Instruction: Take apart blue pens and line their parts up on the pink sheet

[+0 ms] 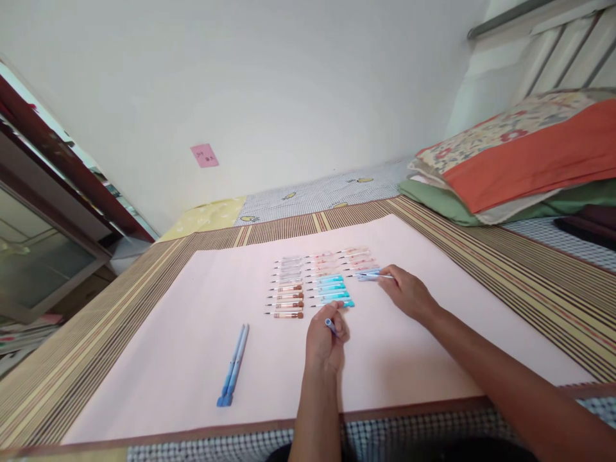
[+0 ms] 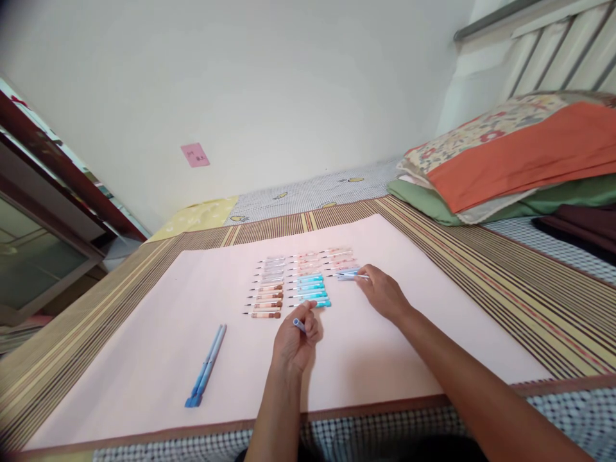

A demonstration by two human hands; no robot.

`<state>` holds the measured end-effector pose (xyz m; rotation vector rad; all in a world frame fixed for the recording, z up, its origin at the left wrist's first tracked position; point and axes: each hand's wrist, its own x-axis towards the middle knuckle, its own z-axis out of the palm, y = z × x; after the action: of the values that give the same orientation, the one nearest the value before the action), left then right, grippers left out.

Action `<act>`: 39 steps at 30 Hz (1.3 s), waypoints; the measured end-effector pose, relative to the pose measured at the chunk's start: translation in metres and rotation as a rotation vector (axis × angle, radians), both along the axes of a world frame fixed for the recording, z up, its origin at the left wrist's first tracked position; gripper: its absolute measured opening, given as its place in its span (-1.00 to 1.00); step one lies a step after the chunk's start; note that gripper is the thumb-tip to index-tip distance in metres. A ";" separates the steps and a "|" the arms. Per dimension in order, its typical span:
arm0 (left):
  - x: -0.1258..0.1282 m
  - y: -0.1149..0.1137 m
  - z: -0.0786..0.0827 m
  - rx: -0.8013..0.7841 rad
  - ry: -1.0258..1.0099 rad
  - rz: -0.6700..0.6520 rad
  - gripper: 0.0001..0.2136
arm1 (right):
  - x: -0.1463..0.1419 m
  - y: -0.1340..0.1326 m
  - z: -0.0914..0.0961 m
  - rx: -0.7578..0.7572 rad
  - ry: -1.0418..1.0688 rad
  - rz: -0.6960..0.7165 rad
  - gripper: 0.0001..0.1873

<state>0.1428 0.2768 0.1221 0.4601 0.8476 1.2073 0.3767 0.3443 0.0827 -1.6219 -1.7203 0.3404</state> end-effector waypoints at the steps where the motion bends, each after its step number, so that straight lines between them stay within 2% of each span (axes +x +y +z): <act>1: 0.000 0.000 0.000 0.000 -0.003 -0.002 -0.51 | -0.001 -0.003 0.001 0.010 -0.004 0.023 -0.74; 4: 0.000 0.000 -0.001 -0.002 -0.009 -0.005 -0.52 | -0.001 -0.006 0.000 0.031 -0.022 0.079 -0.74; 10: 0.000 0.001 -0.001 -0.011 -0.004 0.000 -0.54 | 0.003 0.000 -0.010 0.102 -0.108 0.170 -0.85; 15: 0.000 0.001 -0.001 -0.020 -0.007 -0.002 -0.56 | 0.003 0.005 -0.013 0.199 -0.234 0.133 -0.85; 22: 0.001 0.001 -0.003 -0.016 -0.010 -0.004 -0.57 | -0.001 0.011 -0.011 0.208 -0.337 0.097 -0.85; 39: 0.003 0.001 -0.005 -0.023 -0.020 0.006 -0.63 | -0.016 0.014 -0.007 0.196 -0.360 0.075 -0.80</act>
<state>0.1462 0.2777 0.1173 0.4264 0.8451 1.2044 0.3605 0.3586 0.0758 -1.5443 -2.0135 -0.0921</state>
